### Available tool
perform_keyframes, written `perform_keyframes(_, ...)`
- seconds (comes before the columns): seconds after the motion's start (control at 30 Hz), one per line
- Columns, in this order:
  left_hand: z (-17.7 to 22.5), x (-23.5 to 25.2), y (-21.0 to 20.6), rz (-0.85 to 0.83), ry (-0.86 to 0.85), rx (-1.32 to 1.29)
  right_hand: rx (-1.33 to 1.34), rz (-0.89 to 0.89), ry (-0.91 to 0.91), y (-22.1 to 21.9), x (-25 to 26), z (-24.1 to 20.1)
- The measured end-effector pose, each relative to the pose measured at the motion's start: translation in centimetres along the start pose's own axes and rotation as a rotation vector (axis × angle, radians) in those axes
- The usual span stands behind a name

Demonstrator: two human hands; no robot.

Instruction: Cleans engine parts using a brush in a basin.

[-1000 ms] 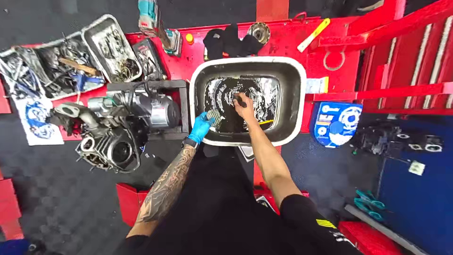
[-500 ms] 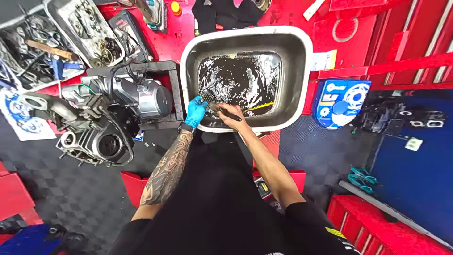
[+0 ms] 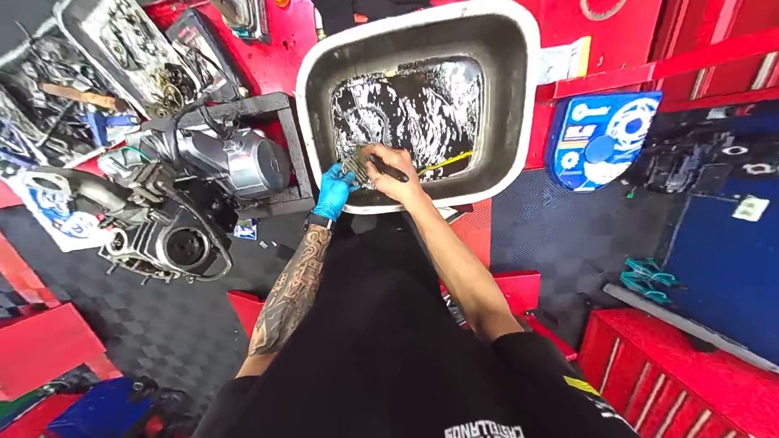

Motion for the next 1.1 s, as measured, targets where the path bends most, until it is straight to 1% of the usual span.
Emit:
perform_keyframes(0.07, 0.5, -0.1, -0.1, 0.005, -0.025, 0.042, 0.037, 0.034, 0.109, -0.8, 0.9, -0.7)
perform_keyframes(0.1, 0.9, -0.3, -0.2, 0.024, -0.045, 0.052, 0.045, 0.02, 0.152, -1.4, 0.7, -0.3)
perform_keyframes(0.13, 1.4, -0.5, -0.1, 0.049, -0.062, 0.041, 0.039, -0.007, 0.156, -2.0, -0.1, 0.5)
perform_keyframes(0.23, 2.5, 0.1, 0.9, 0.123, -0.084, -0.071, -0.037, -0.111, 0.066, -2.4, -2.1, 3.8)
perform_keyframes(0.27, 2.7, 0.4, 1.1, 0.135, -0.079, -0.096, -0.042, -0.091, 0.016, -2.2, -2.4, 4.2)
perform_keyframes(0.33, 3.0, 1.6, 0.7, 0.154, -0.076, -0.127, -0.011, 0.064, -0.021, -0.6, -1.1, 2.8)
perform_keyframes(0.37, 2.9, 1.6, 0.5, 0.15, -0.072, -0.117, 0.033, 0.127, 0.0, -0.2, -0.2, 1.4)
perform_keyframes(0.4, 2.8, 1.5, 0.3, 0.142, -0.072, -0.112, 0.077, 0.154, 0.038, 0.0, 0.6, 0.3)
perform_keyframes(0.43, 2.9, 1.6, 0.1, 0.139, -0.082, -0.111, 0.105, 0.148, 0.078, -0.1, 1.2, -0.1)
perform_keyframes(0.5, 3.1, 1.5, -0.1, 0.144, -0.098, -0.108, 0.102, 0.085, 0.1, -1.1, 0.7, 1.5)
perform_keyframes(0.6, 3.0, 0.8, 0.5, 0.134, -0.095, -0.079, 0.0, -0.02, -0.051, -1.5, -0.8, 5.2)
perform_keyframes(0.63, 2.9, 0.8, 0.8, 0.12, -0.09, -0.065, -0.01, 0.004, -0.087, -1.3, -1.0, 5.3)
perform_keyframes(0.67, 2.8, 1.4, 0.5, 0.117, -0.096, -0.069, -0.004, 0.062, -0.09, -0.5, -0.5, 4.7)
perform_keyframes(0.7, 2.6, 2.0, 0.2, 0.127, -0.103, -0.085, 0.027, 0.116, -0.05, 0.1, 0.1, 3.5)
perform_keyframes(0.77, 2.5, 1.9, -0.4, 0.105, -0.096, -0.084, 0.115, 0.153, 0.054, 0.0, 0.4, 1.3)
perform_keyframes(0.8, 2.9, 1.8, -0.7, 0.082, -0.098, -0.074, 0.13, 0.142, 0.087, -0.2, 0.5, 1.5)
perform_keyframes(0.83, 2.9, 1.7, -0.7, 0.071, -0.099, -0.061, 0.133, 0.127, 0.079, -0.6, 0.0, 2.3)
perform_keyframes(0.9, 2.4, 1.8, -0.4, 0.074, -0.098, -0.026, 0.093, 0.082, 0.0, -0.4, -0.6, 4.3)
perform_keyframes(0.93, 2.1, 1.6, -0.1, 0.076, -0.087, -0.004, 0.077, 0.067, -0.031, -0.2, -0.7, 4.4)
perform_keyframes(0.97, 1.9, 1.4, 0.1, 0.063, -0.079, 0.024, 0.08, 0.087, -0.045, 0.3, -0.7, 3.7)
perform_keyframes(1.03, 2.3, 1.1, -0.7, 0.032, -0.098, 0.124, 0.146, 0.158, -0.006, 1.6, 0.2, 1.0)
perform_keyframes(1.1, 3.0, 1.1, -1.5, 0.037, -0.183, 0.293, 0.217, 0.14, 0.068, 1.5, 0.7, -0.5)
Point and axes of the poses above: each hand's wrist, its own x-axis towards the middle knuckle, its own y-axis out of the back of the hand, z = x × y, the point moved 2 cm from there along x, towards the middle knuckle, and after that the axes turned 8 degrees about -x, right-handed, at the moved point
